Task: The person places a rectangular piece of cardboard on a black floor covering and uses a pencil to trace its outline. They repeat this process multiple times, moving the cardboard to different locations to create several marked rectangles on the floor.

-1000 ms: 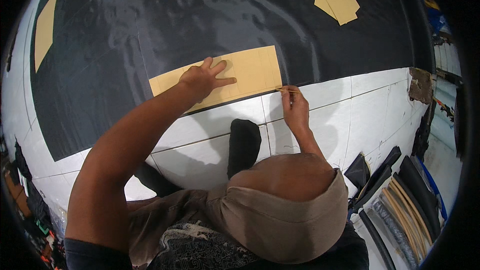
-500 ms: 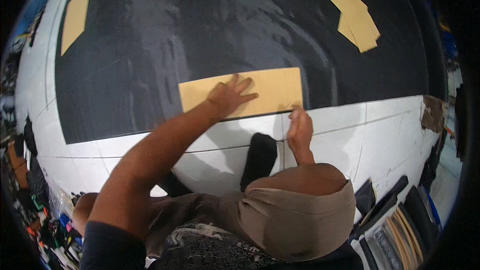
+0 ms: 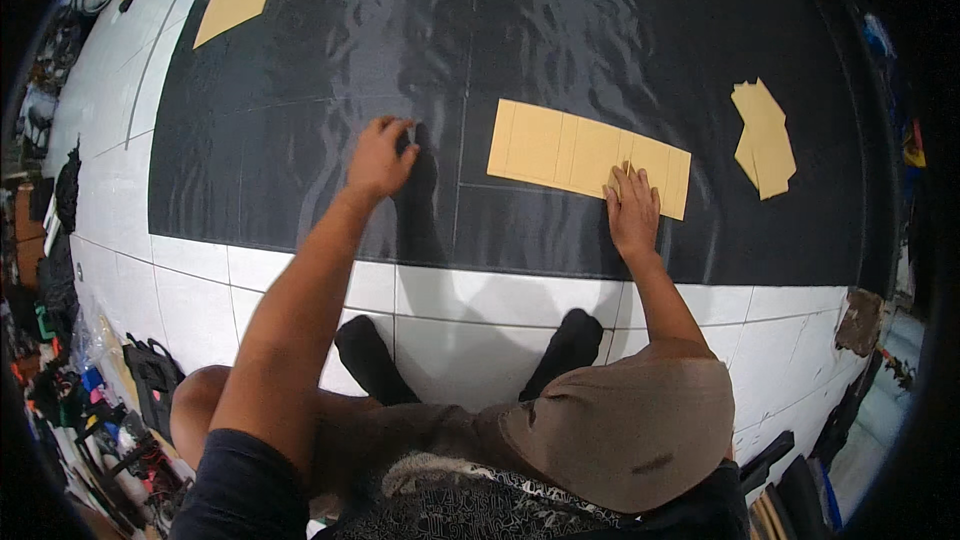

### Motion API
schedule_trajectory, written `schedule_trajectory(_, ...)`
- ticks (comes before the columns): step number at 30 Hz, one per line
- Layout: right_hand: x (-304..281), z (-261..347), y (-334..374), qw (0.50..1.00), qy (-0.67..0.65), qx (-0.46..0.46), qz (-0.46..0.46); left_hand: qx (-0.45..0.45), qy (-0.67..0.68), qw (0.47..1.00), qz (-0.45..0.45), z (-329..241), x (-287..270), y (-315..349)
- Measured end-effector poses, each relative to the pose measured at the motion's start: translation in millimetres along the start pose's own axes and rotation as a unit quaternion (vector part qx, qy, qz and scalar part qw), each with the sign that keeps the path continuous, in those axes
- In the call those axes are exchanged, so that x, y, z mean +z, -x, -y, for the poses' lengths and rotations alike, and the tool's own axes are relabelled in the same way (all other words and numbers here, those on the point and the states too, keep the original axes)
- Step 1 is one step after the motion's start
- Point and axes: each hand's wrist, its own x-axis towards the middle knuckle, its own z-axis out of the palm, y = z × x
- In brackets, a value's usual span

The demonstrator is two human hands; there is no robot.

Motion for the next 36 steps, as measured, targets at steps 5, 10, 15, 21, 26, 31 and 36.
schedule_trajectory(5, 1.9, -15.7, -7.7, 0.997, -0.013, -0.071, -0.033, -0.008, 0.011, 0.999, 0.049, -48.0, 16.5, 9.0)
schedule_trajectory(10, 5.9, 7.6, -4.3, 0.995, -0.033, -0.084, -0.033, 0.025, -0.034, 0.998, 0.045, -40.3, 17.6, 5.0)
schedule_trajectory(15, 4.6, 18.7, 1.7, 0.999, -0.021, -0.029, -0.007, 0.071, -0.037, 0.995, 0.054, -42.8, 35.3, 2.4)
schedule_trajectory(21, 17.0, 4.3, 6.2, 0.995, -0.045, -0.065, -0.055, 0.086, -0.092, 0.989, 0.08, -53.3, 44.9, -8.5)
schedule_trajectory(26, 13.2, 12.9, 5.5, 0.993, -0.073, -0.062, -0.066, 0.089, -0.099, 0.987, 0.09, -44.8, 43.9, -9.0)
schedule_trajectory(31, 9.9, 12.0, 2.7, 0.994, -0.075, -0.062, -0.059, 0.094, -0.103, 0.986, 0.096, -47.7, 39.0, -12.4)
schedule_trajectory(36, 5.2, 11.3, 3.0, 0.993, -0.088, -0.055, -0.055, 0.09, -0.096, 0.987, 0.098, -53.5, 36.1, -14.7)
